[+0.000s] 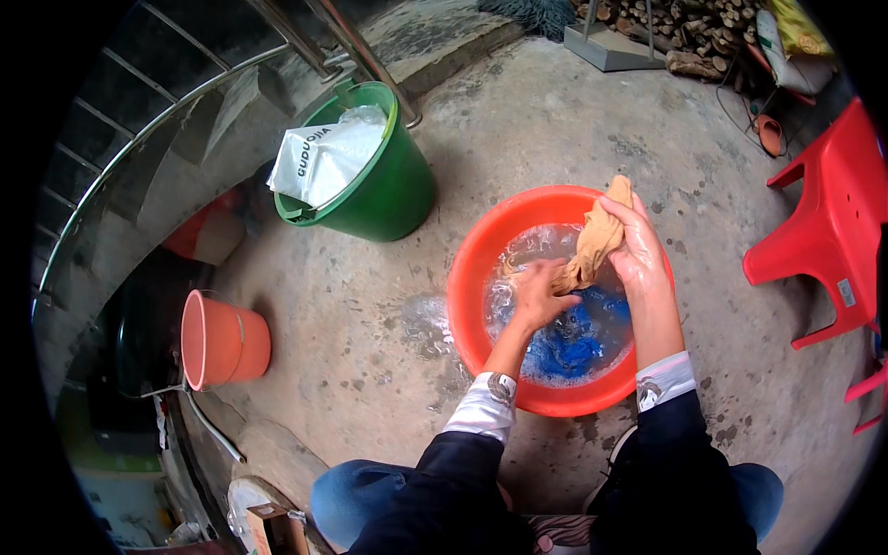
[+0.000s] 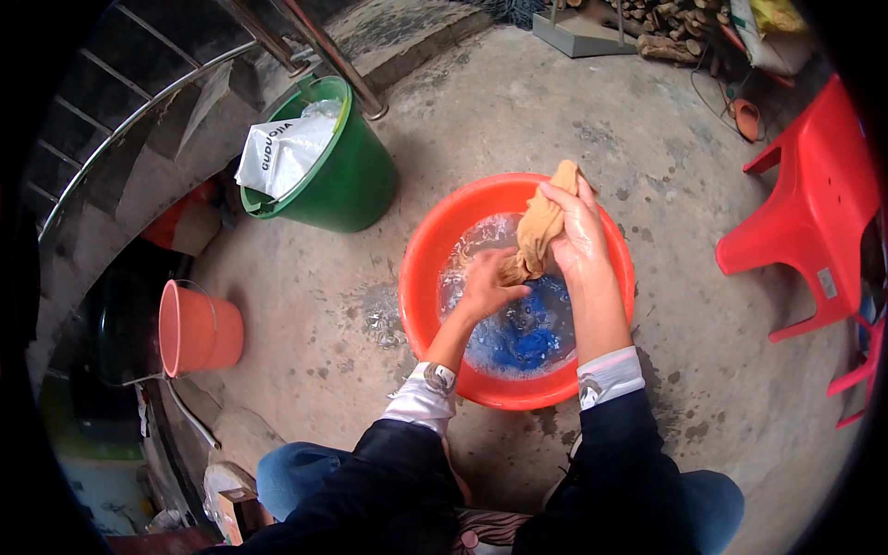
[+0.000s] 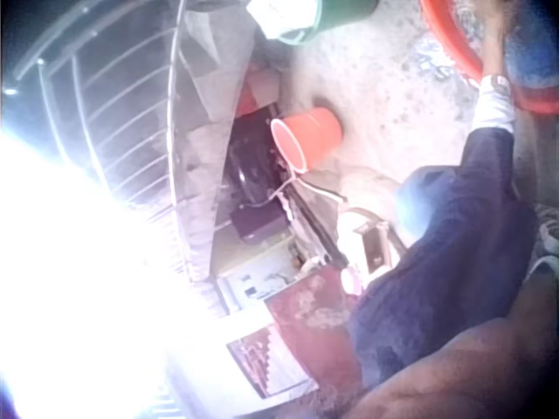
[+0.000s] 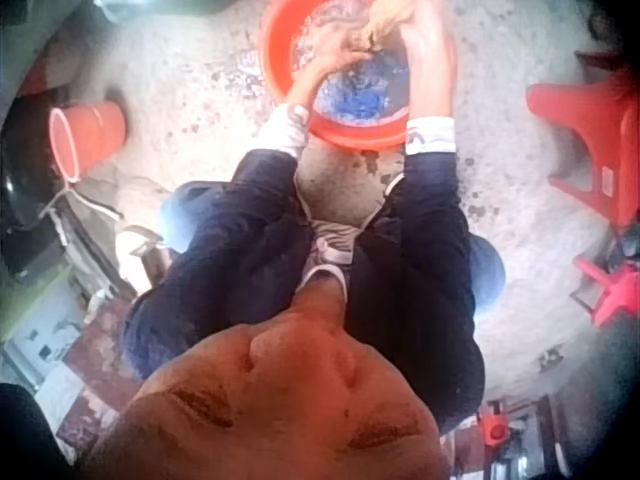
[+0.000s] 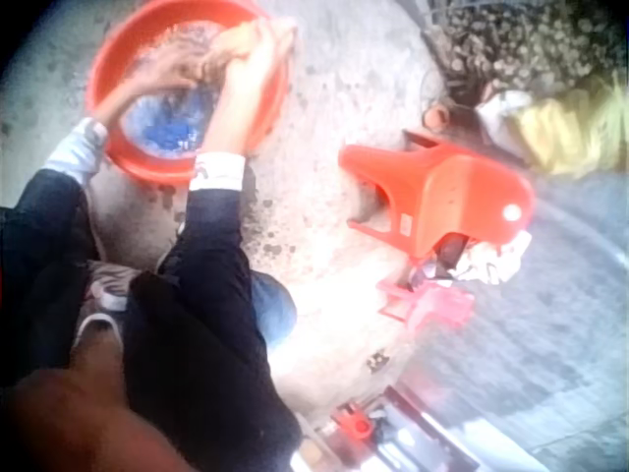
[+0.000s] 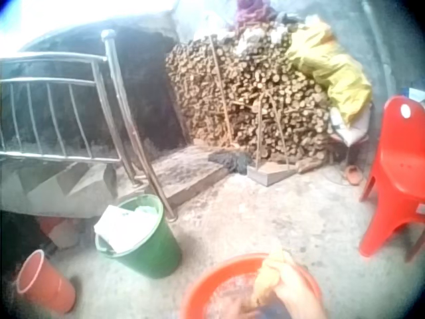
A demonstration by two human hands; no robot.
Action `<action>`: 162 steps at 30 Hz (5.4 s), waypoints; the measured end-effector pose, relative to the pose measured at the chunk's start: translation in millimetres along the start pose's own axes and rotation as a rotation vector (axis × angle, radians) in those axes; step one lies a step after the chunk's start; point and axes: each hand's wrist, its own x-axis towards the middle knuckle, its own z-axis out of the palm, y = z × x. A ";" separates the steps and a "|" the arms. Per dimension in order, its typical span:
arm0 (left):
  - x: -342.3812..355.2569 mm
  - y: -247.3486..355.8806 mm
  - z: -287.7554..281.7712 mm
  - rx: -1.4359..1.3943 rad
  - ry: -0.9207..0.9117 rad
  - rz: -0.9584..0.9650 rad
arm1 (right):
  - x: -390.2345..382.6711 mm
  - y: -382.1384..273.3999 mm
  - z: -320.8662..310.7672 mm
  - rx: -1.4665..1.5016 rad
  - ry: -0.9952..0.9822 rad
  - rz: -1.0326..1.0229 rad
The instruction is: The person squats beside a red basin filled with water and hand-washes a blue cloth and a tan cloth. They scrub, rinse, and wring out each cloth, then place them on a nearby surface.
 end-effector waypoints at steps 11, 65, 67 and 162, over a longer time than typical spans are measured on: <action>23.0 40.5 -28.0 -1.573 -0.060 -0.577 | 13.3 9.1 -27.4 -1.328 -0.044 -0.249; 27.5 30.8 -137.6 -1.597 0.110 -0.254 | -36.7 -76.3 30.9 -0.396 -0.014 -0.667; 30.6 26.5 -144.6 -1.558 0.199 -0.179 | -45.9 -93.7 37.9 -0.293 -0.005 -0.699; 13.7 -38.5 -84.7 -0.607 -0.331 -0.384 | -92.0 129.8 82.1 -0.839 -0.531 -0.532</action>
